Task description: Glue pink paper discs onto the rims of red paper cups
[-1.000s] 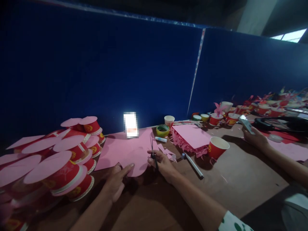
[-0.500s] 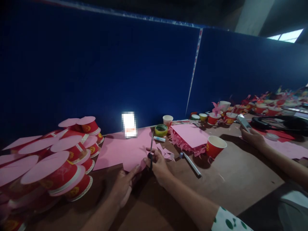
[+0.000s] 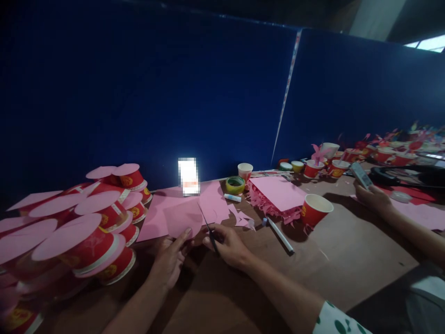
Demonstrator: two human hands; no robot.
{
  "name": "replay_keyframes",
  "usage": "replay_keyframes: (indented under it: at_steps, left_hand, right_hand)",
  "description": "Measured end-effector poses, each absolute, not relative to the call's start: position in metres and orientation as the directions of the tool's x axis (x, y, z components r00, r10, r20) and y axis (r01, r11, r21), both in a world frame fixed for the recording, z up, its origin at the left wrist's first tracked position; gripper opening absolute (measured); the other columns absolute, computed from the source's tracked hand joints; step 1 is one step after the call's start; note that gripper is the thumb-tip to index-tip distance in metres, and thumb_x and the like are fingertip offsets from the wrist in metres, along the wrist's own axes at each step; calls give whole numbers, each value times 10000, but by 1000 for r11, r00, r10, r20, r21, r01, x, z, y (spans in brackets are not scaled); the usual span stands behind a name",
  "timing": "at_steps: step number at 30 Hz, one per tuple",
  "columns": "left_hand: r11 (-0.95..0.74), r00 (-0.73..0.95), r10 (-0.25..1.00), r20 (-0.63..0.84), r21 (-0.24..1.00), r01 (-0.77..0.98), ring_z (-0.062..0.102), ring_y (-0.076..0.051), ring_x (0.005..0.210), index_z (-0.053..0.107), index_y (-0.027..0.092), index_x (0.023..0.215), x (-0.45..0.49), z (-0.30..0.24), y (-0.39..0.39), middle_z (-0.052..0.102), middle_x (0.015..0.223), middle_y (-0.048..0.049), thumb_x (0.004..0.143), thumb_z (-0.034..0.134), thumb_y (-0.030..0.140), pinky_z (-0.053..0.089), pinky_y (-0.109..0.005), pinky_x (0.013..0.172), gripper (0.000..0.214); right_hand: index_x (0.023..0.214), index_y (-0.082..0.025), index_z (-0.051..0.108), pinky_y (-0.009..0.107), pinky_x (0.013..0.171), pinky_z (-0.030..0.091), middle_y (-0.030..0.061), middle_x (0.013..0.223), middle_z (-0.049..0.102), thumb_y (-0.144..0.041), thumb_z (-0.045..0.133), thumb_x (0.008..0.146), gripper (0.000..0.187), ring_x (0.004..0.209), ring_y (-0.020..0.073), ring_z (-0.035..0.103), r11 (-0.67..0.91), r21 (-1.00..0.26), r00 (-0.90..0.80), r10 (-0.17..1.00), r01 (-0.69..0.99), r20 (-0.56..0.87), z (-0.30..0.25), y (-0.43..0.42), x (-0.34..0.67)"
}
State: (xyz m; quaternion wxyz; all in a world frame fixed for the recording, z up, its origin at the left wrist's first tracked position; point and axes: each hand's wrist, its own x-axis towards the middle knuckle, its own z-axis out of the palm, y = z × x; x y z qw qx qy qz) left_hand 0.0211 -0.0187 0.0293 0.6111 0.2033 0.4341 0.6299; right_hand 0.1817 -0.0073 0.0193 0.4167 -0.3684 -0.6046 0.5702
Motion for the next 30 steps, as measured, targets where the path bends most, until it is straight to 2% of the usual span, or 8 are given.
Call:
replay_keyframes:
  at_steps: [7,14,21,30]
  left_hand:
    - [185,-130,950,-285,845,-502,655,-116,652,666,116,815,22,27,-19,711,745,-35,572,810,261,518,-179,571,318]
    - [206,-124,946,-301,849,-486,662,-127,664,664,106,854,23,28,-19,721,795,-61,565,814,259,519,-182,558,359]
    - [211,-133,941,-310,848,-486,663,-123,633,671,103,810,23,27,-18,719,725,-49,568,810,246,515,-175,560,314]
    - [192,-120,955,-270,876,-443,675,-148,693,688,110,848,23,28,-20,732,820,-78,570,805,279,516,-197,579,346]
  right_hand:
    - [1070,-173,613,196,510,390,-10,713,542,-448,662,759,419,576,88,486,63,-996,-365,927,-59,80,11,-3,182]
    - [1041,-172,624,205,512,409,-9,703,547,-444,684,735,414,568,93,493,54,-997,-369,927,-51,69,14,-2,182]
    - [1052,-178,621,192,510,393,-23,695,536,-397,701,734,395,557,79,473,69,-995,-379,921,-71,91,12,-2,183]
    - [1058,-184,625,193,501,406,-14,716,548,-390,688,748,378,560,84,474,56,-997,-379,923,-49,70,10,0,183]
